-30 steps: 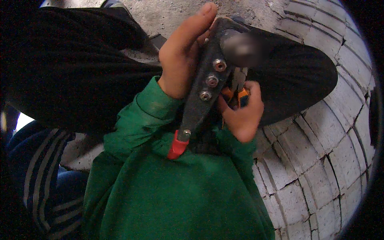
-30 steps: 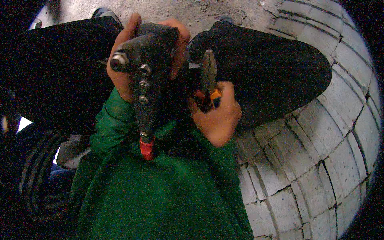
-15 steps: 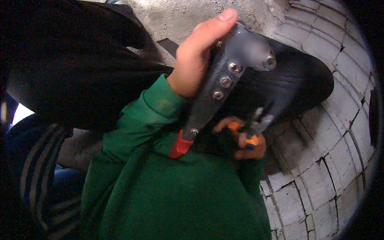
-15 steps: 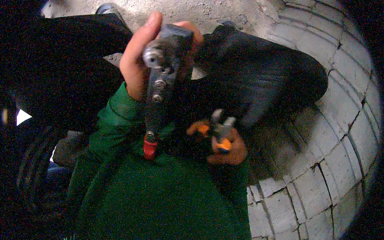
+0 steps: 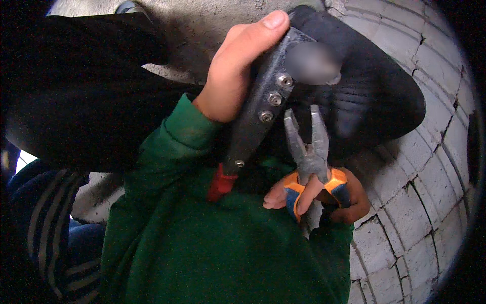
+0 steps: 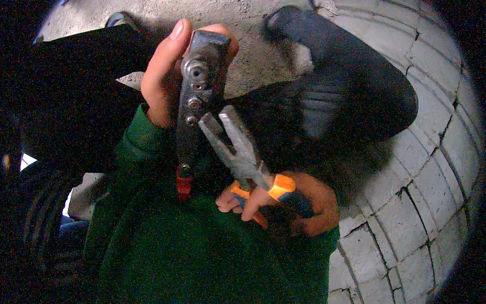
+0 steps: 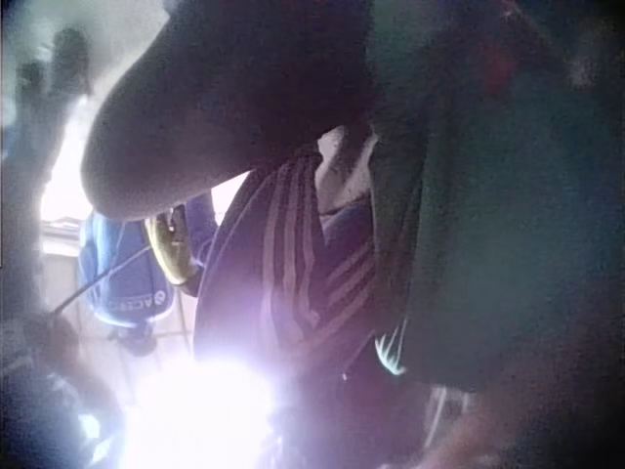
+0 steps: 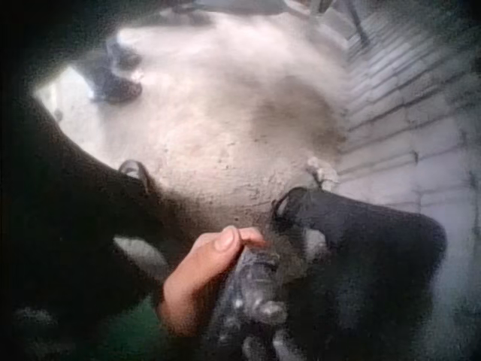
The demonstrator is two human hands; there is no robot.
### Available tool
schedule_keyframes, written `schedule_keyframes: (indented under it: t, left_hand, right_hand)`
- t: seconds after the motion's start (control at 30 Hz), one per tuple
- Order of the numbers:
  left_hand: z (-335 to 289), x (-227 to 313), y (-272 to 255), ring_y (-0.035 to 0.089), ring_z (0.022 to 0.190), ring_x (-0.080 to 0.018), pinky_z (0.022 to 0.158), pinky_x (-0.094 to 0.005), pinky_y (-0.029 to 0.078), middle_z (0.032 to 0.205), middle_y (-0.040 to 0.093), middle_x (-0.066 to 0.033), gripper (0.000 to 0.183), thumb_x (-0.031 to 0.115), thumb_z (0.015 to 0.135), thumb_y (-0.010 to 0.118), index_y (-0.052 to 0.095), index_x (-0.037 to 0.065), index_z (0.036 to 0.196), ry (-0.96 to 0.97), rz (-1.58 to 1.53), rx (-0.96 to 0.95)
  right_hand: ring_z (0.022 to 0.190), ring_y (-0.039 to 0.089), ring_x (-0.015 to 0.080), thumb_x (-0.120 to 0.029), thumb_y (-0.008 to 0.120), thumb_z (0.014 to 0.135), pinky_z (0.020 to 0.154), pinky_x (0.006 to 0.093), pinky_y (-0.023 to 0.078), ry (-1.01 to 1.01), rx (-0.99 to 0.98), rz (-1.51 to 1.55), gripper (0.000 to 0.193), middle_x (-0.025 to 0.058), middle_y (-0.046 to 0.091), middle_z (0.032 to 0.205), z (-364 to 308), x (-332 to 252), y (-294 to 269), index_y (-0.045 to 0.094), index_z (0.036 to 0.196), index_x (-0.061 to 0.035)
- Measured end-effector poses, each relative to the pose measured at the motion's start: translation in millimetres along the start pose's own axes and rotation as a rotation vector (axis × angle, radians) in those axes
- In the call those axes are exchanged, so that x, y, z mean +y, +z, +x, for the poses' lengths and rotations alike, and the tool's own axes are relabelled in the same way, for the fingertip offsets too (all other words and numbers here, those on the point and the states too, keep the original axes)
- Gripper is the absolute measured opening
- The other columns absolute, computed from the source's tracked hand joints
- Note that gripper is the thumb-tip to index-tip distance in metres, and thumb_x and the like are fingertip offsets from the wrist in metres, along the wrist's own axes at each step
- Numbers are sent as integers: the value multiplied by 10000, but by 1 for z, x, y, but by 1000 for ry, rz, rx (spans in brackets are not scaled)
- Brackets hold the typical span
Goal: The person sits on the floor and uses pliers to tighten bolts on a metal tool with red handles. They adjust the tool's position on their lap and reposition the pliers to secure the fasteners.
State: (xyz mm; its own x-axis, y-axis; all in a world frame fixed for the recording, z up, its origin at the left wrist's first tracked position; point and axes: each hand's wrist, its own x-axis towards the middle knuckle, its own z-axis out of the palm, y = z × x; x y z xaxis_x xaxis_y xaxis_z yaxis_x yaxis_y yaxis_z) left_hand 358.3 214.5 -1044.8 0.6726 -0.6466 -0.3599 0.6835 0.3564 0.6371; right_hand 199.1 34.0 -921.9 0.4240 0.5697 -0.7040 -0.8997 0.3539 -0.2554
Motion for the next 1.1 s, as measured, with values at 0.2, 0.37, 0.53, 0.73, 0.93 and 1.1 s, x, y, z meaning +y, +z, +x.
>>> schedule_keyframes:
  t: [0.2, 0.37, 0.53, 0.73, 0.93, 1.1]
  left_hand:
    - [2, -7, -7, 539, 681, -114, 585, -249, 396, 801, 618, -50, 596, 512, 983, 344, 633, -8, 995, 46, 6, 29]
    - [3, -8, -12, 545, 634, -116, 545, -246, 393, 773, 628, -57, 617, 557, 957, 373, 651, 8, 1003, -12, 18, 30]
    - [3, -8, -12, 552, 641, -123, 554, -250, 398, 790, 644, -73, 611, 559, 948, 403, 660, 8, 1006, -24, 8, 2]
    - [5, -8, -11, 557, 728, -129, 653, -253, 419, 831, 646, -71, 595, 520, 972, 379, 650, -9, 989, 16, -13, -4]
    - [6, -16, -13, 558, 705, -75, 666, -249, 417, 784, 646, -13, 454, 387, 994, 455, 673, -3, 915, 80, -126, -2]
    - [4, -9, -15, 526, 732, -115, 679, -259, 400, 804, 613, -34, 578, 516, 979, 371, 629, -1, 959, 53, -76, -22]
  right_hand:
    - [1131, 563, 352, -232, 662, 736, 937, 410, 441, -111, -296, 13, 502, 285, 542, 1225, 14, -3, -45, 559, 1130, 63]
    - [1160, 547, 365, -189, 649, 731, 956, 416, 440, -178, -511, 94, 512, 298, 523, 1247, 30, -1, -63, 539, 1156, 73]
    - [1190, 531, 378, -147, 637, 726, 976, 421, 440, -132, -657, 114, 524, 312, 505, 1268, 43, -5, -76, 519, 1182, 83]
    - [1226, 512, 394, -95, 621, 720, 999, 428, 439, -85, -780, 104, 545, 327, 482, 1294, 63, -5, -85, 495, 1214, 95]
    - [1251, 487, 418, -97, 635, 740, 1035, 457, 428, 10, -661, 101, 542, 336, 464, 1304, 53, -29, -77, 484, 1222, 100]
    - [1261, 460, 464, -172, 673, 799, 1055, 527, 403, 59, -599, 145, 496, 358, 431, 1322, 56, -34, -75, 509, 1191, 83]
